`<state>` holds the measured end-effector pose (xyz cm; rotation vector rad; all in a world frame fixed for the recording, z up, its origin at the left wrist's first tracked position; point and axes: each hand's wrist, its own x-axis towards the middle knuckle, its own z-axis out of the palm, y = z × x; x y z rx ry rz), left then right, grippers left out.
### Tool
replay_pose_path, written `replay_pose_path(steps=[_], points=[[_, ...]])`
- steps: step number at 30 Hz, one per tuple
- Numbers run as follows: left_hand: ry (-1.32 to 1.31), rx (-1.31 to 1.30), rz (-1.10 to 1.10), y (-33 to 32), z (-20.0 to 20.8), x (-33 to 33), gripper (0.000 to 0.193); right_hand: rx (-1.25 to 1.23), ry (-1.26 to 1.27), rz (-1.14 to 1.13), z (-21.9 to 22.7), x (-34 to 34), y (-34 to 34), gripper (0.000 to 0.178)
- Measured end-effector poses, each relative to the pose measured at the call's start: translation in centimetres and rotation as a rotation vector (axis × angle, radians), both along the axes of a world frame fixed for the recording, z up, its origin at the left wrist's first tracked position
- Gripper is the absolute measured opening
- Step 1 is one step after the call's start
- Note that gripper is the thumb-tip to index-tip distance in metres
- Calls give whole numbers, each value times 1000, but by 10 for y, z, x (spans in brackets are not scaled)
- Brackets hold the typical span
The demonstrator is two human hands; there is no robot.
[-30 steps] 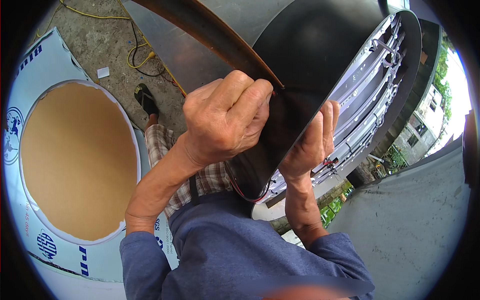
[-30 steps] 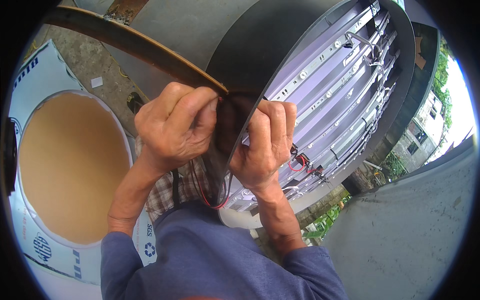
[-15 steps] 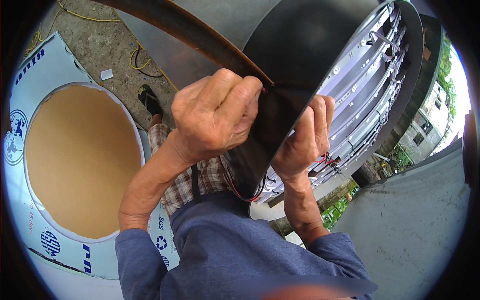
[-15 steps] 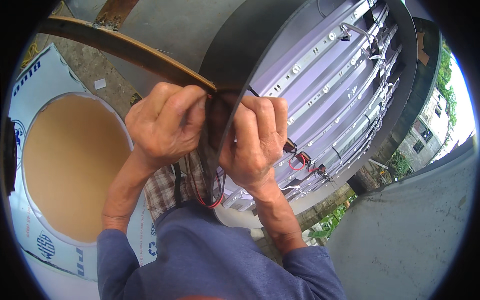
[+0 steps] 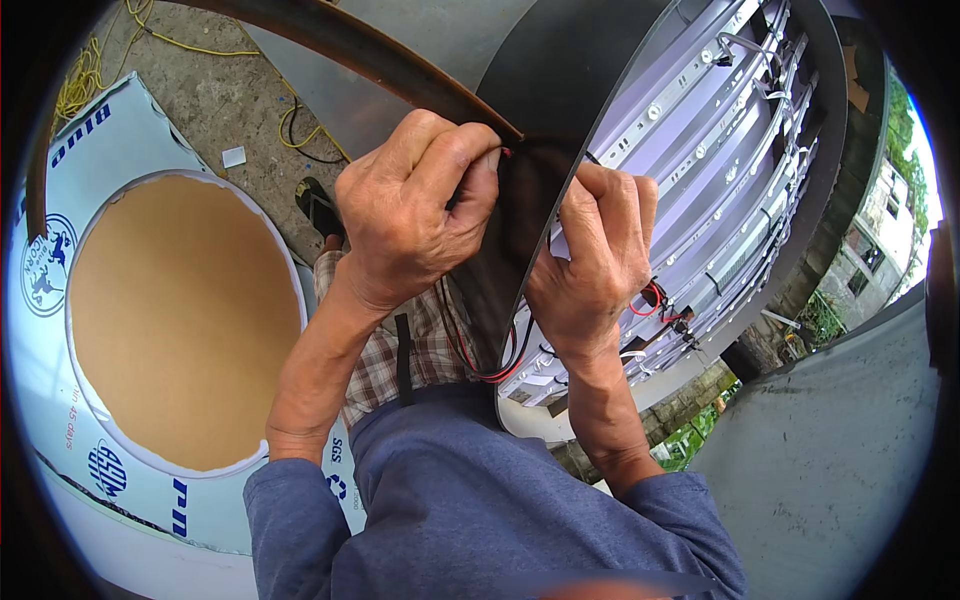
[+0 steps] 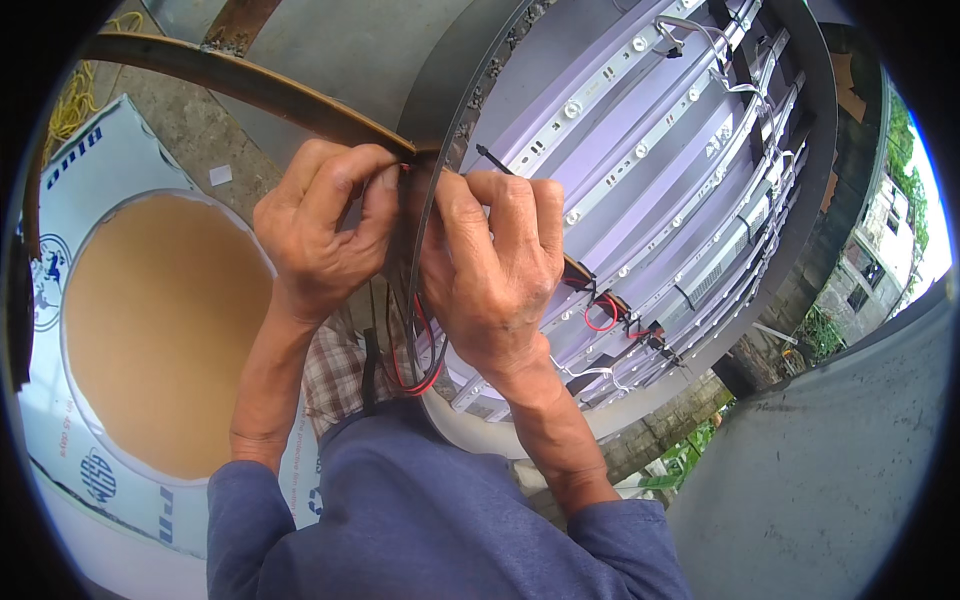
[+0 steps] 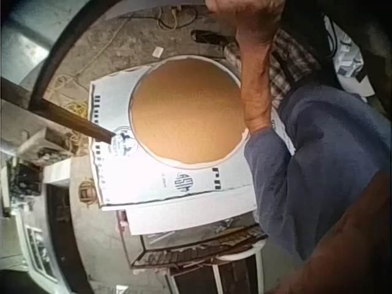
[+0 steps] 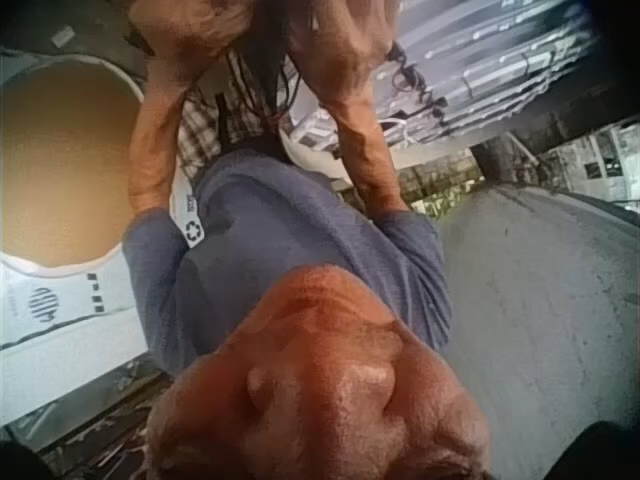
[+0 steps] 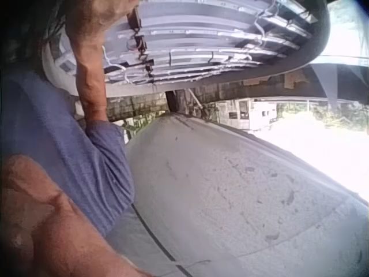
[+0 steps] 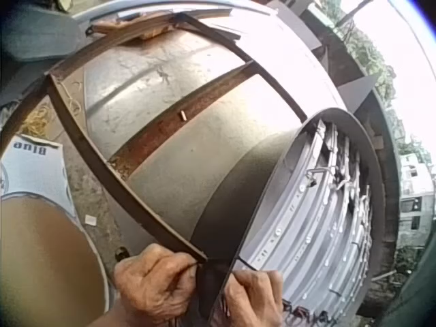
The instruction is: Wiring LED strips and electrical components into a circular sign frame on a workshop table.
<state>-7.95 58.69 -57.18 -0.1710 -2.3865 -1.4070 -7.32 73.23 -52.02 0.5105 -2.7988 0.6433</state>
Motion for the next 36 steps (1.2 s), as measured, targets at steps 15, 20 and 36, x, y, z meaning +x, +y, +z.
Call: replay_pose_path(steps=[15,20,36], points=[[92,-7,-17,-5,-18,-2,17,-34,9,-33,-4,-1,-7,25],[130,-54,22,2,-16,2,17,-37,24,-53,-6,0,-6,26],[100,-93,14,0,-8,-3,19,-71,67,-11,-7,-3,-1,28]])
